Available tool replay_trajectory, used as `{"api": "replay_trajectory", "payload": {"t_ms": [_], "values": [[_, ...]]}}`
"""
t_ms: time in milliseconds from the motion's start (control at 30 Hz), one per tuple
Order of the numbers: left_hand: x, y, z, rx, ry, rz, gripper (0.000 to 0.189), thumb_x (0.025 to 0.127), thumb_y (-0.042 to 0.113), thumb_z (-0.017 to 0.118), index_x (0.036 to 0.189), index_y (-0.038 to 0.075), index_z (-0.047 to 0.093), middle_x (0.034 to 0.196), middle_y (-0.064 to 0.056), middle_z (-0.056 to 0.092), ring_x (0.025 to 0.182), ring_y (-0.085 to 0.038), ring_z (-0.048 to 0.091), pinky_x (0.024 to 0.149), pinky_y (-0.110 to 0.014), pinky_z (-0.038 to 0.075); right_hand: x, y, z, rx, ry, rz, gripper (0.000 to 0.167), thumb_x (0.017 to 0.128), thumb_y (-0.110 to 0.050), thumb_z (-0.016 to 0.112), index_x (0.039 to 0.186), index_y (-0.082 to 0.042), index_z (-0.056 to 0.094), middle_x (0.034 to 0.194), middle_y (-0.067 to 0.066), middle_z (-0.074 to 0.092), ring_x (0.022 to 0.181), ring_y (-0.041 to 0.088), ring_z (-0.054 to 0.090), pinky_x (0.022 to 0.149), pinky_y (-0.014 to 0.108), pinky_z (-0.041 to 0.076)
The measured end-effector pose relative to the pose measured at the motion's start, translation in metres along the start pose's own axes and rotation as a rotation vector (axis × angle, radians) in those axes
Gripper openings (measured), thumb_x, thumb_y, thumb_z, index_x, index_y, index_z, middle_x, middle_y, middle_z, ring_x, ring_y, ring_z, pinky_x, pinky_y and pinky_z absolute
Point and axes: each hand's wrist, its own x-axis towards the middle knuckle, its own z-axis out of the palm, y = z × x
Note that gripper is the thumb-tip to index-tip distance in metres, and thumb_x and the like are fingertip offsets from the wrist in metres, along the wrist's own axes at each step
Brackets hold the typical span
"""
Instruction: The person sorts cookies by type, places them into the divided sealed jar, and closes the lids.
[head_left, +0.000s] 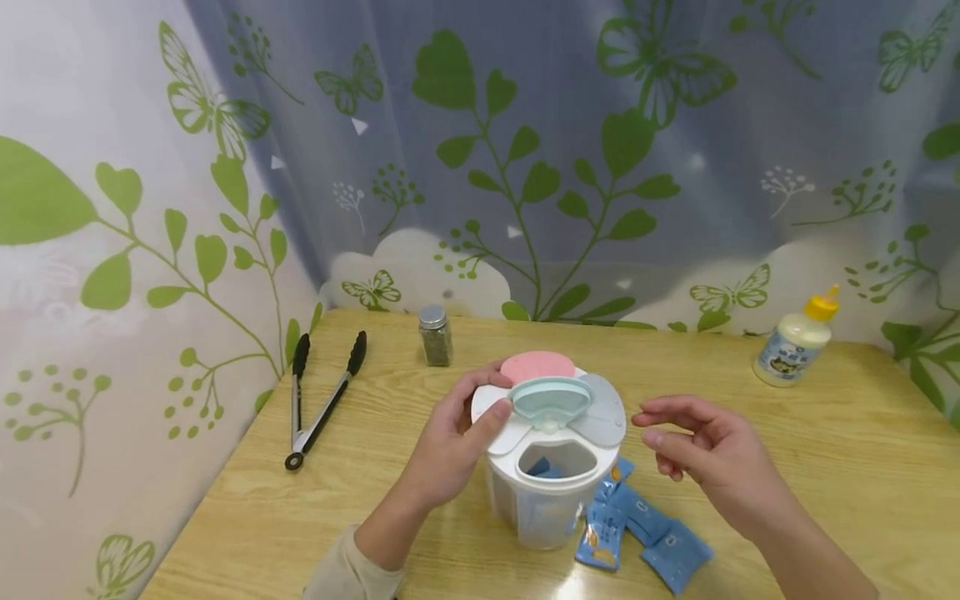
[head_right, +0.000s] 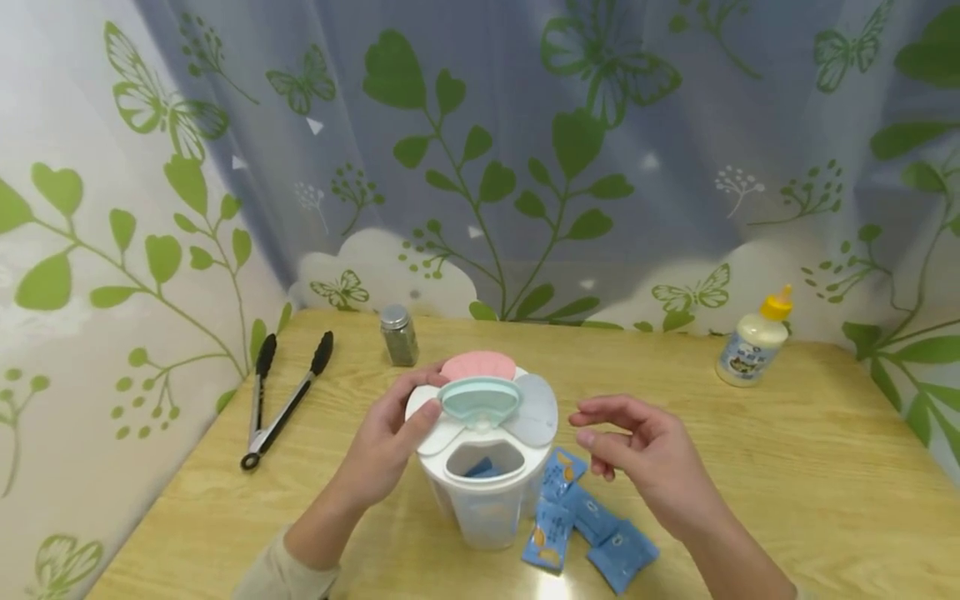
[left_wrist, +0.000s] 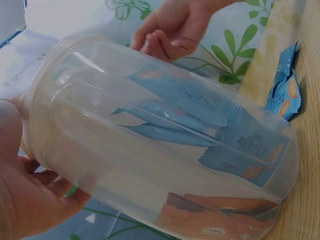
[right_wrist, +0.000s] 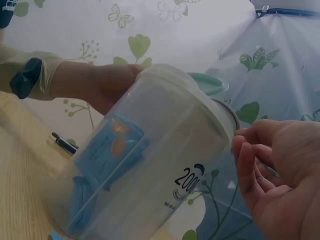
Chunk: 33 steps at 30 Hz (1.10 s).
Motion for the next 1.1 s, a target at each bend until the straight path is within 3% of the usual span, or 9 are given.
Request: {"api": "replay_trajectory", "payload": {"t_ms": [267, 500, 767, 933, 1000, 1100], "values": [[0.0, 0.001, 0.001, -0.015, -0.004, -0.006, 0.029, 0.102, 0.018, 0.055, 0.126, 0.002, 0.051, 0.158, -0.014, 0.036, 0.145, -0.03, 0.039, 0.097, -0.022, 0.051, 0.011, 0.025, -0.01, -0.098, -0.028, 0.118, 0.028, 0.095, -0.007, 0.066, 0.123, -0.007, 0.063, 0.109, -0.01, 0.071, 0.065, 0.005, 0.06, 0.059, 0.024, 0.053], [0.001, 0.0, 0.001, -0.014, 0.001, -0.008, 0.029, 0.102, 0.019, 0.055, 0.126, 0.002, 0.051, 0.157, -0.013, 0.036, 0.144, -0.03, 0.04, 0.096, -0.021, 0.051, 0.024, 0.056, -0.02, -0.174, -0.035, 0.129, 0.027, 0.094, -0.011, 0.069, 0.12, -0.008, 0.064, 0.107, -0.01, 0.071, 0.064, 0.008, 0.059, 0.058, 0.026, 0.051], [-0.002, 0.0, -0.001, 0.005, 0.007, -0.005, 0.028, 0.102, 0.019, 0.055, 0.125, 0.003, 0.052, 0.158, -0.013, 0.037, 0.143, -0.031, 0.041, 0.096, -0.022, 0.051, 0.031, 0.085, -0.026, -0.215, -0.125, 0.222, 0.042, 0.092, -0.018, 0.073, 0.128, 0.0, 0.061, 0.107, -0.01, 0.071, 0.072, 0.008, 0.066, 0.062, 0.027, 0.055], [-0.002, -0.001, -0.001, 0.0, -0.002, 0.013, 0.027, 0.103, 0.018, 0.055, 0.125, 0.003, 0.051, 0.158, -0.015, 0.036, 0.144, -0.032, 0.04, 0.098, -0.022, 0.051, 0.031, 0.092, -0.028, -0.238, -0.189, 0.252, 0.049, 0.088, -0.017, 0.077, 0.128, 0.004, 0.059, 0.086, -0.002, 0.07, 0.056, 0.006, 0.054, 0.05, 0.022, 0.045], [-0.001, -0.001, -0.001, 0.0, -0.005, 0.015, 0.027, 0.103, 0.018, 0.055, 0.125, 0.003, 0.051, 0.158, -0.015, 0.036, 0.145, -0.032, 0.039, 0.099, -0.023, 0.05, 0.031, 0.096, -0.03, -0.279, -0.195, 0.235, 0.047, 0.086, -0.017, 0.079, 0.125, 0.003, 0.062, 0.089, 0.004, 0.071, 0.052, 0.004, 0.047, 0.048, 0.02, 0.041], [0.0, -0.002, 0.0, 0.005, -0.003, 0.017, 0.027, 0.103, 0.019, 0.055, 0.125, 0.004, 0.052, 0.158, -0.014, 0.036, 0.144, -0.031, 0.039, 0.098, -0.022, 0.051, 0.032, 0.102, -0.032, -0.355, -0.211, 0.186, 0.044, 0.084, -0.017, 0.081, 0.121, 0.0, 0.065, 0.106, 0.014, 0.071, 0.053, 0.003, 0.048, 0.048, 0.019, 0.041]]}}
